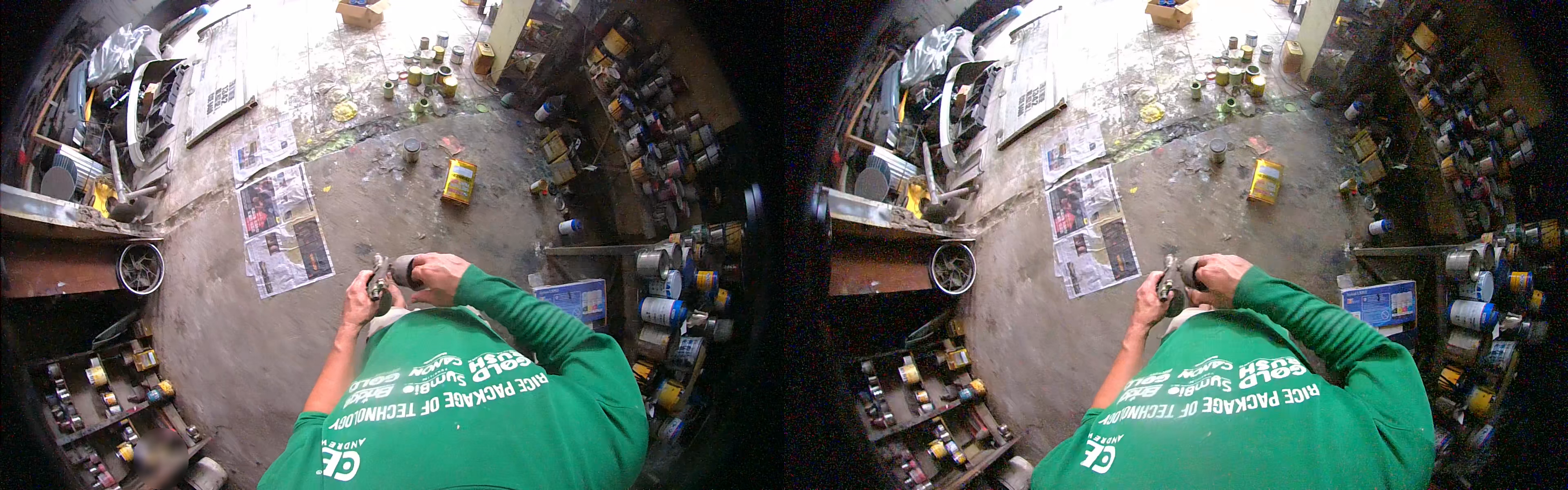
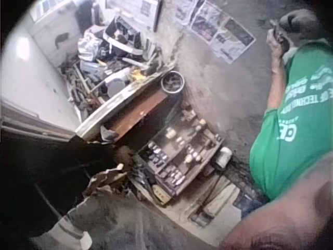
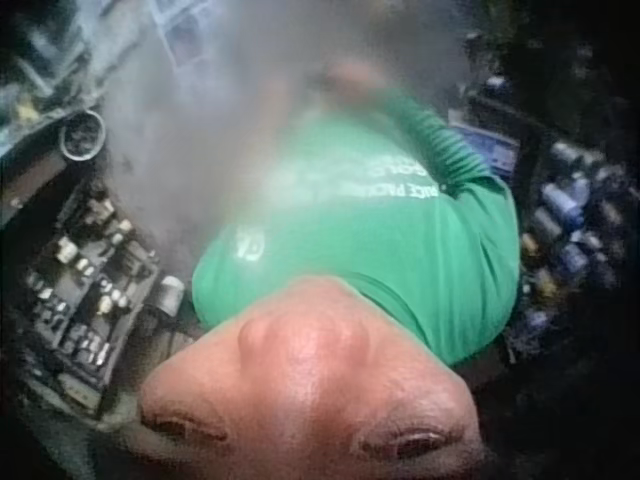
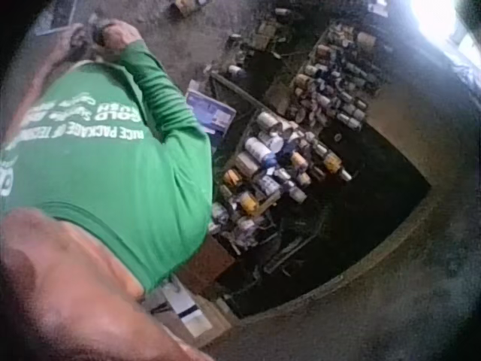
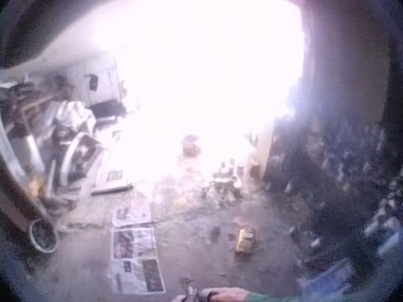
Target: The person secures a newspaper-covered object with orange tape, then walks through a workshop to retrieve a spray gun. They pour liquid from a yellow can into the spray gun and scoop green paint from a can into the gun's cup using a small tool.
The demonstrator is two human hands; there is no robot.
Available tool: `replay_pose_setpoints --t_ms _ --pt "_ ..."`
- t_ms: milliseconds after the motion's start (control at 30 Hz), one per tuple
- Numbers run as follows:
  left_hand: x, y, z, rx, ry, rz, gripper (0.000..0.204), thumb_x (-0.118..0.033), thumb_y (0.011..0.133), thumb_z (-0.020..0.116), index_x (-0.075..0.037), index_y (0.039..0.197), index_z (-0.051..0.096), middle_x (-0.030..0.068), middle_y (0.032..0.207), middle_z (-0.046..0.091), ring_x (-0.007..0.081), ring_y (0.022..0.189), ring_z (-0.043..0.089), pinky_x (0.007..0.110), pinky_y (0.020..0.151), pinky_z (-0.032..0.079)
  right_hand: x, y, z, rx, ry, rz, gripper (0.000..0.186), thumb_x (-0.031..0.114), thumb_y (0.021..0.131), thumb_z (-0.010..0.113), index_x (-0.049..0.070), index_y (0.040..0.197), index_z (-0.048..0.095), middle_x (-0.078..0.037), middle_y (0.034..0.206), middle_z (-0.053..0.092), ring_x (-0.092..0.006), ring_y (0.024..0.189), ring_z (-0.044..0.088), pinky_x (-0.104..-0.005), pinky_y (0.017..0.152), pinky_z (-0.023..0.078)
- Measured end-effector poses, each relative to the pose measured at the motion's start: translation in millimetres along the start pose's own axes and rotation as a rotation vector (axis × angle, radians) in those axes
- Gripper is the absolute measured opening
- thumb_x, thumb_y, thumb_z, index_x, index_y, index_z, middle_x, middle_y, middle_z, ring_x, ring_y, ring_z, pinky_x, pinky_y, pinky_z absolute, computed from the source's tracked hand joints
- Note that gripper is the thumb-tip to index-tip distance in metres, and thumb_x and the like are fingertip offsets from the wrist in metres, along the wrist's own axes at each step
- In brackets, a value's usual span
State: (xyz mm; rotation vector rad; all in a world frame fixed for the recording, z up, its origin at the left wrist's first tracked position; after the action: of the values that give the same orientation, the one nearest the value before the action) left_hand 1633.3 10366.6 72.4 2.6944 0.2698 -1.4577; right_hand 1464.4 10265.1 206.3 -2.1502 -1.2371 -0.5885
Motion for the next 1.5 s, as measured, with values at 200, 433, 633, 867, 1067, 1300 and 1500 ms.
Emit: replay_pose_setpoints --t_ms 200,433,633,867,1067,1300,1500 --pt "8 40 -20 0.015 -0.046 0.009 0.028 -0.017 0.086 0.07 -0.004 0.11 0.062 0.0222 0.097 0.066 0.0434 0.092 0.066 0.047 0.08 0.053 -43 66 52 0.231 -0.095 0.054 0.057 0.023 0.066 0.081 0.008 0.119 0.067 -0.019 0.112 0.068 -0.0357 0.109 0.066 -0.0445 0.092 0.053" --pt "31 60 -36 0.038 -0.072 0.001 0.03 -0.014 0.083 0.072 -0.003 0.108 0.062 0.0214 0.098 0.067 0.0418 0.093 0.066 0.045 0.08 0.053 -86 113 100 0.218 -0.096 0.016 0.067 0.024 0.066 0.081 0.011 0.129 0.063 -0.018 0.126 0.065 -0.0337 0.122 0.06 -0.0417 0.103 0.047" --pt "55 95 -49 0.052 -0.053 -0.07 0.037 -0.003 0.077 0.072 -0.003 0.112 0.059 0.0196 0.098 0.065 0.0403 0.094 0.065 0.043 0.082 0.052 -88 166 78 0.306 -0.111 -0.076 0.069 0.026 0.064 0.082 0.01 0.127 0.062 -0.021 0.121 0.065 -0.0387 0.116 0.06 -0.0462 0.097 0.049" --pt "100 181 -74 0.01 -0.015 -0.125 0.037 0.0 0.078 0.07 -0.002 0.113 0.059 0.0184 0.102 0.064 0.0379 0.096 0.065 0.042 0.085 0.052 -117 188 -80 -0.171 0.548 0.169 0.027 0.027 0.075 0.088 0.005 0.079 0.074 -0.013 0.085 0.072 -0.0248 0.076 0.07 -0.0376 0.072 0.055" --pt "44 290 -142 0.005 -0.05 -0.025 0.038 -0.002 0.083 0.07 -0.005 0.118 0.058 0.0145 0.102 0.065 0.0303 0.09 0.066 0.039 0.08 0.053 -223 224 -166 -0.363 1.241 0.371 0.032 0.005 0.085 0.08 0.007 0.108 0.058 0.0 0.093 0.064 -0.0079 0.075 0.065 -0.0227 0.053 0.053" --pt "-1 412 -181 -0.016 -0.1 0.004 0.036 0.0 0.085 0.07 -0.005 0.118 0.058 0.0089 0.101 0.066 0.0217 0.087 0.066 0.033 0.081 0.053 -281 296 -206 -0.272 1.184 0.434 0.02 0.015 0.088 0.076 0.004 0.104 0.069 0.002 0.087 0.067 -0.0065 0.075 0.06 -0.0244 0.067 0.05" --pt "0 506 -183 0.039 -0.764 -0.242 0.029 -0.009 0.095 0.063 -0.005 0.123 0.063 0.0073 0.113 0.07 0.0162 0.101 0.067 0.033 0.091 0.053 -289 375 -244 -0.323 1.565 0.415 0.027 0.013 0.096 0.062 0.004 0.121 0.067 -0.005 0.107 0.069 -0.0102 0.086 0.067 -0.0242 0.066 0.05"
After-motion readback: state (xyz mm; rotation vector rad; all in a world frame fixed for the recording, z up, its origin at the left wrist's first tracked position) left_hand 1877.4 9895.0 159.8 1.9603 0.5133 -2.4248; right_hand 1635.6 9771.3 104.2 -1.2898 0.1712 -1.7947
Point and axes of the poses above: each hand's wrist, its own y-axis towards the middle knuckle, its own z-axis out of the palm, x = y × z, the point moved 6 cm from there along y, towards the middle knuckle
